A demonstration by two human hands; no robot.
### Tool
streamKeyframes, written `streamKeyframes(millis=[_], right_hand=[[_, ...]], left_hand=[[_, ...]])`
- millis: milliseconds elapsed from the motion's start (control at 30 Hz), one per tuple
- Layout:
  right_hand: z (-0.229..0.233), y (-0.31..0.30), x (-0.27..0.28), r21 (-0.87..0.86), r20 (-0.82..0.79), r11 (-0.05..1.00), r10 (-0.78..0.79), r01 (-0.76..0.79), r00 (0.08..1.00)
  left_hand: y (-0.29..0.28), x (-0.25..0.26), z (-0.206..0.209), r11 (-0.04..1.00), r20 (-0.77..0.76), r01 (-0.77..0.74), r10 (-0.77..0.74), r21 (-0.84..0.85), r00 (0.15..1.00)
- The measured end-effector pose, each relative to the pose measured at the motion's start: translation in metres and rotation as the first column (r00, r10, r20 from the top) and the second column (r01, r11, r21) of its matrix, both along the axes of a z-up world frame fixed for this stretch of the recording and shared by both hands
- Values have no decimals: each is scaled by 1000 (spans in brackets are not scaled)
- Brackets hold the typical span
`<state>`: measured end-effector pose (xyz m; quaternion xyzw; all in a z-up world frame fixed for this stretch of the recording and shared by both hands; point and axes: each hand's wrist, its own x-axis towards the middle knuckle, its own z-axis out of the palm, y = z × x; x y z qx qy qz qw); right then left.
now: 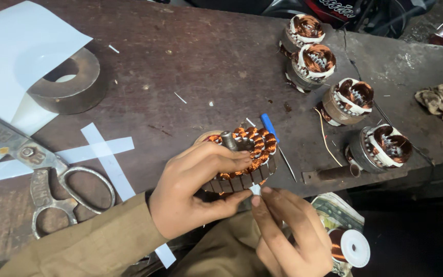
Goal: The person is repairing an electric motor stator by inserting white insulating strips into the copper windings. They use a screwdriver to press the strips into place and scissors to cut the strips to size. The task involves careful manipulation of the stator and tools to ensure proper insulation.
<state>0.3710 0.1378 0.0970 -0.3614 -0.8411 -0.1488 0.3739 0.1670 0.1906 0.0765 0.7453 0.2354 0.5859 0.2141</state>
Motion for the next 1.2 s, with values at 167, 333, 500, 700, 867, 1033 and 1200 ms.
streamKeyframes(millis=[167, 333, 500, 700, 867, 1033, 1200], right_hand=[[-15, 4, -11, 75, -124, 997, 3, 6, 992], [-19, 14, -2, 95, -105, 990, 112, -102, 988], [1, 14, 10, -122, -296, 988, 54, -94, 954], [8, 44, 5, -359, -364, 877, 185, -321, 913], [-3, 51, 20, -387, -322, 872, 178, -301, 930], [-6, 58, 23, -372, -311, 866, 221, -333, 924], [1, 61, 29, -386, -320, 813, 326, -437, 890]], left_hand=[[-1, -1, -2, 1000, -9, -6, 6, 10, 1000], [0, -4, 0, 999, -45, 20, -18, 49, 999], [-1, 2, 0, 988, -119, -81, 97, 135, 988], [-3, 8, -2, 946, -100, -220, 249, 239, 963], [-1, 4, -4, 936, -104, -217, 254, 277, 962], [2, 0, 0, 920, -123, -212, 265, 328, 956], [1, 7, 0, 907, -120, -241, 297, 346, 947]])
